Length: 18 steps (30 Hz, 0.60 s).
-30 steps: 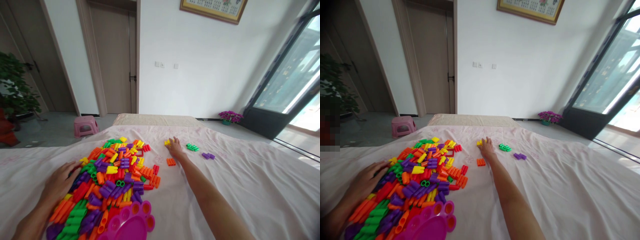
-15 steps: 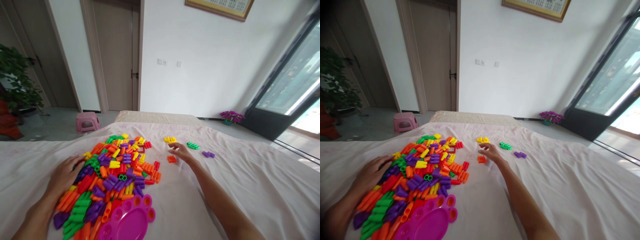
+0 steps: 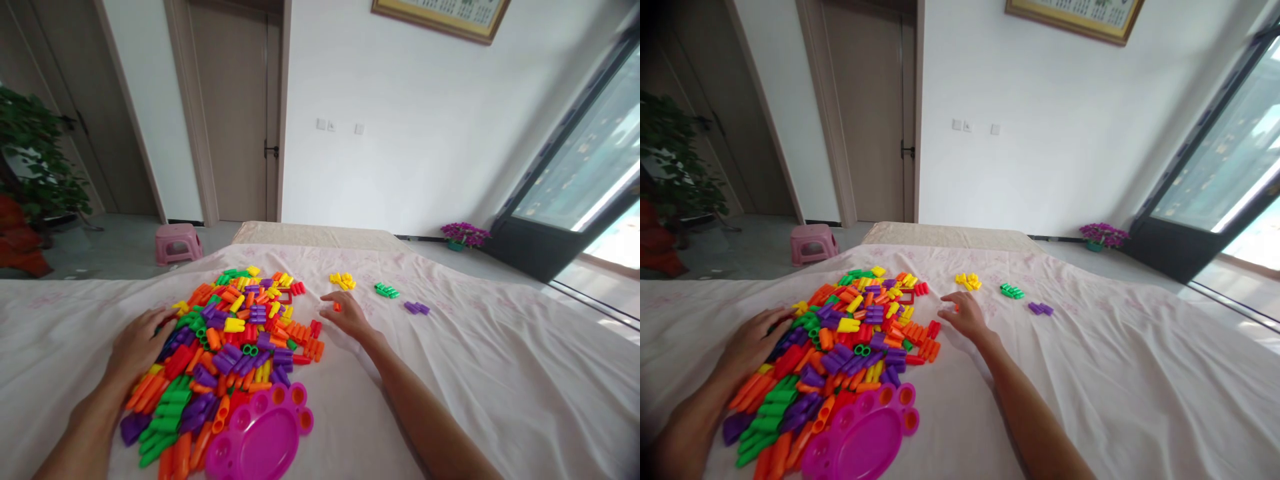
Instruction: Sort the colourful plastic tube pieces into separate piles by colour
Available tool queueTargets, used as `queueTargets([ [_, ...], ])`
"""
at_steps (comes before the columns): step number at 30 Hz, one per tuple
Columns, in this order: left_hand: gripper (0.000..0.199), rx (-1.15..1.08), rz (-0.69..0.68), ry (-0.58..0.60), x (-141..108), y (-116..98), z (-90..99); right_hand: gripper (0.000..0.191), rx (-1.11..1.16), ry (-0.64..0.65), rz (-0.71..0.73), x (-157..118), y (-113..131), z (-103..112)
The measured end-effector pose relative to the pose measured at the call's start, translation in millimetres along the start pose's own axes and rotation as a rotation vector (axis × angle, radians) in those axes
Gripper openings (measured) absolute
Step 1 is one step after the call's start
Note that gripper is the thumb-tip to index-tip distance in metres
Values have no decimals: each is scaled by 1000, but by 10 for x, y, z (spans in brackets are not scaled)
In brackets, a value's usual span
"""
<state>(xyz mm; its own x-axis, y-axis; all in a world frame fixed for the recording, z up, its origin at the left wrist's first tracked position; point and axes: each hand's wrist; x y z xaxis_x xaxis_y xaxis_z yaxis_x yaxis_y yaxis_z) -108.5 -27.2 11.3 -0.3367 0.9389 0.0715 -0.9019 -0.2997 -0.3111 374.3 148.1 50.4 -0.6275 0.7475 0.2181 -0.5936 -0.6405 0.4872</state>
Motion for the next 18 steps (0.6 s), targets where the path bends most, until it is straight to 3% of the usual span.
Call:
queueTargets([
  [5, 54, -23, 13, 20, -10, -2, 5, 55, -36, 168, 184, -139, 544, -231],
  [8, 54, -25, 22, 20, -11, 5, -6, 47, -32, 177, 168, -145, 601, -359],
  [14, 53, -12, -13, -26, 43, 80, -70, 44, 425, -54, -2, -41, 158, -360],
  [18, 54, -5, -17, -42, 67, 130, -112, 42, 262, -221, -176, -71, -258, -190],
])
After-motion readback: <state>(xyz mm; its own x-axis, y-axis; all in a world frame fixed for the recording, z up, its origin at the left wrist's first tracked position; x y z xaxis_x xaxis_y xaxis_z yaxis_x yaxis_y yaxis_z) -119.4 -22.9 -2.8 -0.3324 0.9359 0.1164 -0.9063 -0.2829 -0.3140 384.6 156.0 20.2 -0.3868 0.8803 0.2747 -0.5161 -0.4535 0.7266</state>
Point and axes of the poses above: each hand's wrist, its own x-axis towards the middle knuckle, its own z-axis out of the back of the hand, y = z × x, and after that the axes turned 13 degrees about y, right-handed
